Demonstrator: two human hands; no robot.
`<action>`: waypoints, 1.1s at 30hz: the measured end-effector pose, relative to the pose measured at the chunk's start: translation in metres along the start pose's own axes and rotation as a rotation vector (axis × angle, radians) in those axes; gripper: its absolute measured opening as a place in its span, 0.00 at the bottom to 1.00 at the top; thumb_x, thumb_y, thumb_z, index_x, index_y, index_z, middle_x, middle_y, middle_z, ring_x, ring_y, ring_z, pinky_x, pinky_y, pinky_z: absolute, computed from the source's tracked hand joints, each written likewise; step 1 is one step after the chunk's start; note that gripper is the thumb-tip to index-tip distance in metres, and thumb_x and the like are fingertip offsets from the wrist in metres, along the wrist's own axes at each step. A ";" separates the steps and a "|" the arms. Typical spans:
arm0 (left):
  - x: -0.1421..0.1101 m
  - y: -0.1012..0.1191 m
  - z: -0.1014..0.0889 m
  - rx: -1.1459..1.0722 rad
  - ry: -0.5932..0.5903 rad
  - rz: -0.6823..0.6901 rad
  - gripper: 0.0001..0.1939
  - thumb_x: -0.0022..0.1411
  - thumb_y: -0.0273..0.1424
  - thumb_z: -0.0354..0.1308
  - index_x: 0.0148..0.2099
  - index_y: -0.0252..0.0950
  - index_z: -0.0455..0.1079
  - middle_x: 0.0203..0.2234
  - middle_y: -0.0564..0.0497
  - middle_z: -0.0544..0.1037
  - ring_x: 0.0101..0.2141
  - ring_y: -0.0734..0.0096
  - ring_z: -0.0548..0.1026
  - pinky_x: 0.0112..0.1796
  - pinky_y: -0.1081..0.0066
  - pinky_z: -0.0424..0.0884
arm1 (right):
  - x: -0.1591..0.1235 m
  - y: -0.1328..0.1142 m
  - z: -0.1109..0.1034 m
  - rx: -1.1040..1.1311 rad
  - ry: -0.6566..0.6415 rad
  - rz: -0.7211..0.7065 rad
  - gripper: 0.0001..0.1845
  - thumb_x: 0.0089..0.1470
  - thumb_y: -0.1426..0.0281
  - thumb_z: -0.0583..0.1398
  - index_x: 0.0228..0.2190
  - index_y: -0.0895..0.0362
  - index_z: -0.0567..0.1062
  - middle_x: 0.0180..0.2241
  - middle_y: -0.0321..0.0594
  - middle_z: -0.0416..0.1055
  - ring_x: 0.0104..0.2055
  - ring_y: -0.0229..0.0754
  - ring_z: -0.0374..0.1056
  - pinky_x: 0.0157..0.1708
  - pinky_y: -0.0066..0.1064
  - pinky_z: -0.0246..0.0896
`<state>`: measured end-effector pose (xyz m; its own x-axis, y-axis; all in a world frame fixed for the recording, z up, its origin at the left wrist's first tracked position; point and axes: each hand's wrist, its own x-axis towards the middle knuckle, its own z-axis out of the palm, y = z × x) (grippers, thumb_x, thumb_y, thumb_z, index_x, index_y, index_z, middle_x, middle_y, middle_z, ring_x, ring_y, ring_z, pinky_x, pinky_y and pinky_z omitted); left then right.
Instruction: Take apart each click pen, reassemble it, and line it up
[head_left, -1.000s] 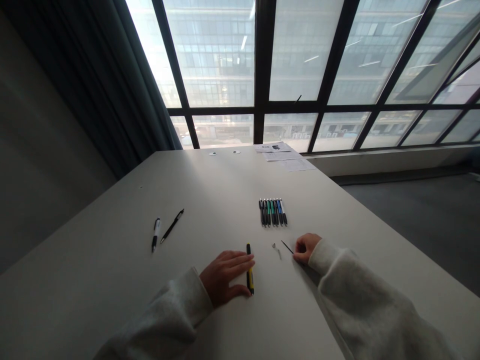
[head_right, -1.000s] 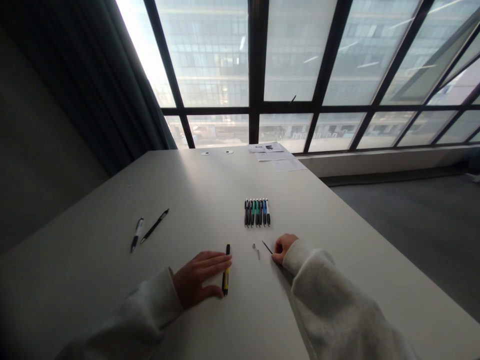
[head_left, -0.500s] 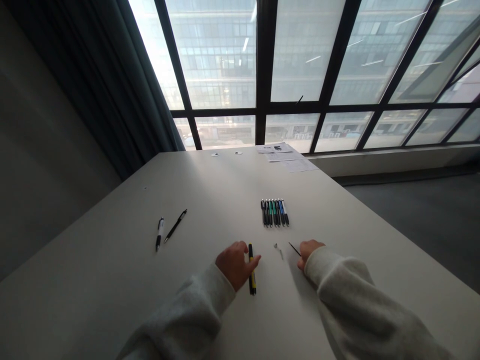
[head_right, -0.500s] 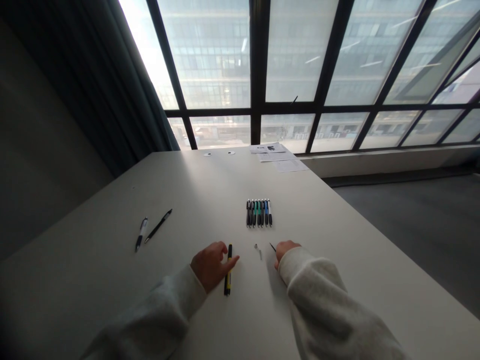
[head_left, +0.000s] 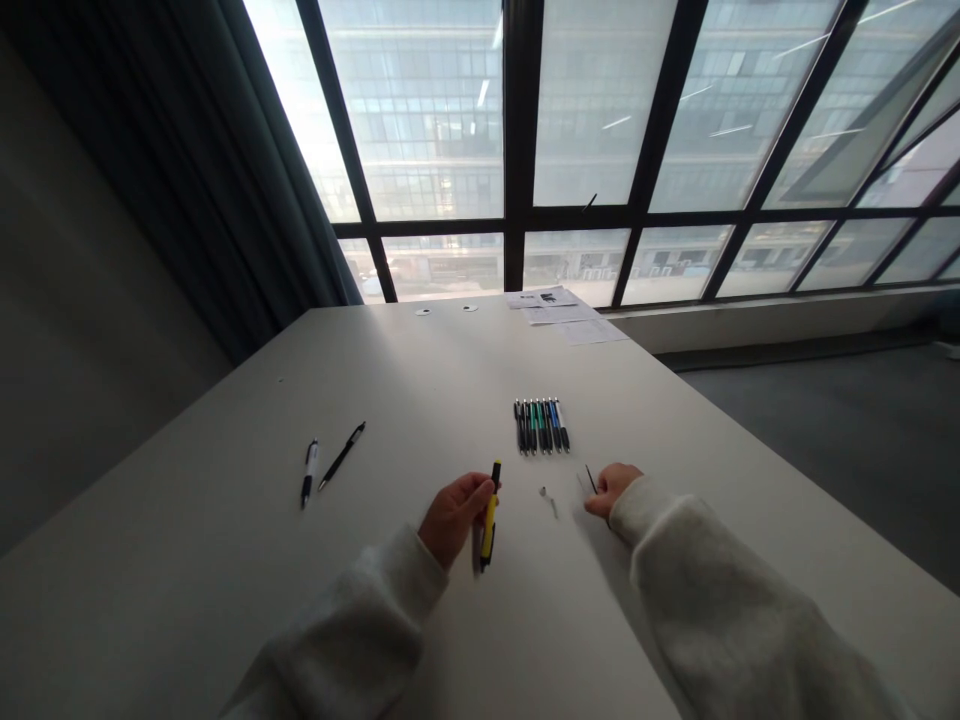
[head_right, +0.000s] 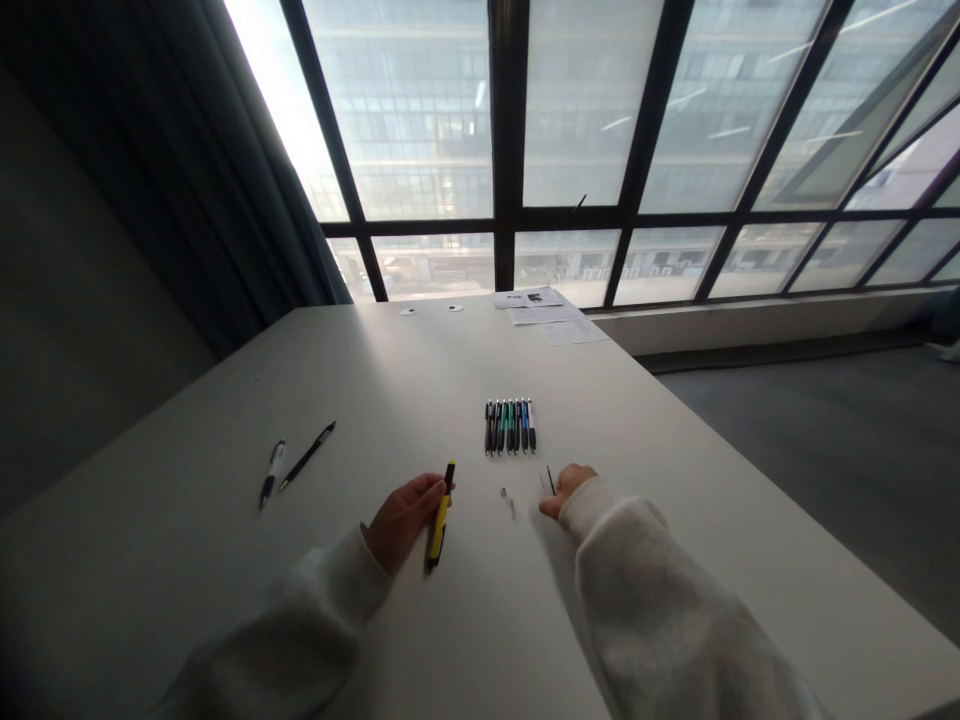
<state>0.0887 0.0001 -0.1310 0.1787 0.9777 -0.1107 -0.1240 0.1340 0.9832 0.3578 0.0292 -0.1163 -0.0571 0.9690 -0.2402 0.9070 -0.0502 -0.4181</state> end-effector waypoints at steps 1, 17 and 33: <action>-0.001 -0.001 0.002 -0.093 -0.022 -0.014 0.23 0.50 0.48 0.65 0.36 0.31 0.71 0.21 0.54 0.72 0.22 0.77 0.68 0.26 0.75 0.63 | -0.001 -0.001 -0.002 0.054 -0.004 0.015 0.12 0.37 0.69 0.63 0.12 0.55 0.65 0.17 0.42 0.72 0.25 0.45 0.73 0.22 0.30 0.62; -0.010 -0.006 0.011 -0.405 -0.311 -0.149 0.21 0.48 0.41 0.70 0.36 0.27 0.76 0.21 0.51 0.72 0.19 0.77 0.70 0.22 0.74 0.64 | -0.044 -0.058 0.009 1.365 0.211 -0.381 0.15 0.46 0.65 0.68 0.35 0.58 0.73 0.25 0.41 0.78 0.20 0.37 0.69 0.15 0.27 0.64; -0.014 -0.011 0.011 -0.337 -0.474 -0.196 0.22 0.47 0.43 0.70 0.33 0.28 0.76 0.19 0.50 0.72 0.17 0.77 0.70 0.18 0.77 0.63 | -0.065 -0.071 0.010 1.346 0.300 -0.588 0.07 0.54 0.68 0.64 0.33 0.55 0.71 0.31 0.42 0.79 0.30 0.43 0.75 0.21 0.32 0.71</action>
<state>0.0978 -0.0170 -0.1385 0.6345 0.7616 -0.1316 -0.3334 0.4233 0.8424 0.2932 -0.0327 -0.0799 -0.0307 0.9332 0.3582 -0.2769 0.3364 -0.9001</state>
